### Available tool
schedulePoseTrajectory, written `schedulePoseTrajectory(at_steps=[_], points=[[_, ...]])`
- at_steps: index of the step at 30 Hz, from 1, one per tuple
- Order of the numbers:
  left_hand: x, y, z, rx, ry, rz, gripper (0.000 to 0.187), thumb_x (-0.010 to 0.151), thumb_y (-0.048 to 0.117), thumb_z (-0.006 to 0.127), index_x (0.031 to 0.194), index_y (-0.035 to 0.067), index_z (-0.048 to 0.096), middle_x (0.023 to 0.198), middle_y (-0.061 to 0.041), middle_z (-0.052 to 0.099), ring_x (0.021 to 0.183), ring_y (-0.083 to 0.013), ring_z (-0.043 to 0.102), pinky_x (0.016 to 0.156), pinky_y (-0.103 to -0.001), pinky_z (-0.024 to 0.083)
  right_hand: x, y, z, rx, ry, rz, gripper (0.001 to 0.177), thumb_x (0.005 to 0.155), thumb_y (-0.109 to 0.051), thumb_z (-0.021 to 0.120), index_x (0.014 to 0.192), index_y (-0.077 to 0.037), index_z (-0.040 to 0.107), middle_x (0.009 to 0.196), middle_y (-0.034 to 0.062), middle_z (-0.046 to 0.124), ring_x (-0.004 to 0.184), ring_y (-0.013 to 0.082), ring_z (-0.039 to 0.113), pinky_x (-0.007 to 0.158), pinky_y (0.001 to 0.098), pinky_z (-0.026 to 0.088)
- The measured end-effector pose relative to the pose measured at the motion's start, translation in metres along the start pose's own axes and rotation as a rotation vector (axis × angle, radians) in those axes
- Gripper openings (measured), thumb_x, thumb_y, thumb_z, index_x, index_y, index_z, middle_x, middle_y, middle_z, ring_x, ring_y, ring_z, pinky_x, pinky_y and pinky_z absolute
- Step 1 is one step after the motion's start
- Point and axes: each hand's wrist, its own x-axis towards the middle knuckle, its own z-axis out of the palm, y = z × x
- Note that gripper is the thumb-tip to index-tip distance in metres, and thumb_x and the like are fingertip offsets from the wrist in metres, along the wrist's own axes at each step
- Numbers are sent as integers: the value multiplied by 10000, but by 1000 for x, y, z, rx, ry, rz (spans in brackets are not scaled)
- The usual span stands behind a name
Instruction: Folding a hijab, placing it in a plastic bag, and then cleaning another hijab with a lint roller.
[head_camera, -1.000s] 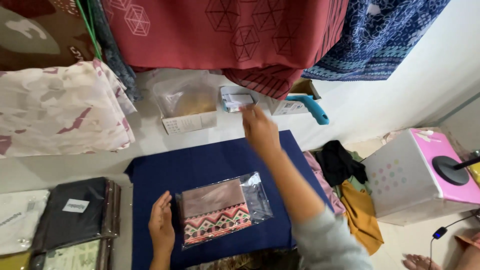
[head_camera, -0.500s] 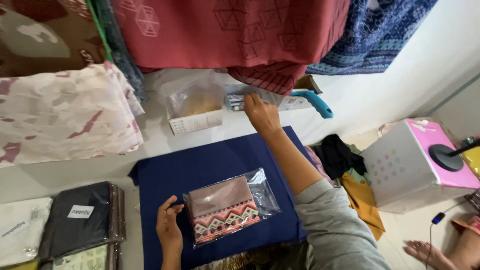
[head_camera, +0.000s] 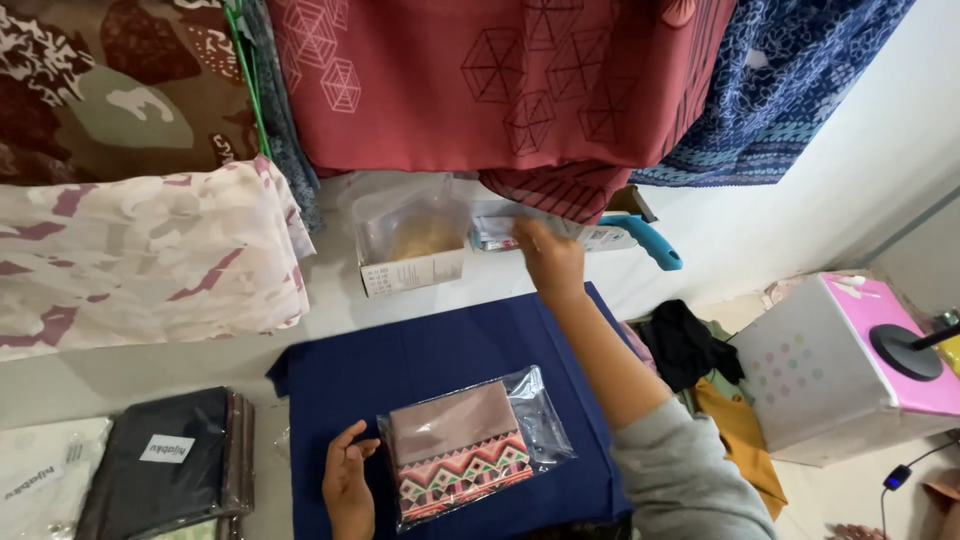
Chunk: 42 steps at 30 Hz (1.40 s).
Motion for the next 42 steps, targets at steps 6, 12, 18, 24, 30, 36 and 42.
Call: schedulePoseTrajectory(at_steps=[6, 12, 18, 24, 30, 36, 42], points=[[4, -19, 0, -2, -6, 88, 542, 1049, 432, 466, 1288, -20, 645, 1213, -138, 689, 969, -183, 693, 928, -291, 552, 2, -56, -94, 709, -195, 1102, 125, 931, -189, 789, 869, -92, 741, 648, -40, 560, 558, 67, 383, 520, 257, 345], [3, -16, 0, -1, -38, 36, 557, 1041, 455, 482, 1309, -17, 608, 1250, -136, 663, 1012, -179, 671, 955, -306, 524, -163, -5, -92, 374, -601, 1172, 217, 899, -375, 782, 834, -168, 799, 681, -62, 716, 646, 31, 553, 638, 269, 414], [-2, 4, 6, 32, -43, 14, 531, 1048, 434, 480, 1273, -26, 621, 1279, -135, 659, 1036, -186, 668, 987, -316, 529, -234, -22, -96, 435, -708, 1128, 103, 870, -271, 804, 915, -188, 846, 715, -65, 745, 675, 17, 599, 658, 234, 462], [-4, 7, 7, 85, -37, 50, 449, 1063, 381, 506, 1232, -4, 662, 1245, -115, 672, 992, -190, 683, 933, -303, 531, -203, -28, -89, 420, -491, 1267, 122, 910, -288, 770, 893, -170, 796, 695, -66, 669, 623, 52, 530, 626, 269, 458], [-9, 21, 12, 153, -11, 12, 409, 1084, 339, 486, 1245, 11, 671, 1203, -112, 693, 1005, -194, 680, 937, -307, 530, -202, 12, -44, 516, -649, 1233, 139, 845, -282, 839, 913, -162, 832, 570, -49, 590, 403, 73, 482, 466, 241, 394], [-7, 12, 10, 159, -25, 37, 363, 1101, 301, 481, 1227, 24, 677, 1190, -106, 694, 995, -197, 690, 926, -309, 539, -185, 15, -93, 731, -1021, 1296, 143, 848, -158, 885, 762, -90, 793, 529, -12, 470, 448, 94, 279, 449, 291, 240], [-6, 5, 9, 147, -19, 70, 324, 1110, 253, 490, 1223, 8, 669, 1192, -127, 702, 988, -196, 692, 929, -285, 536, -213, 3, -120, 779, -1131, 1420, 52, 797, -36, 848, 825, -62, 813, 598, 4, 606, 448, 86, 350, 424, 238, 265]])
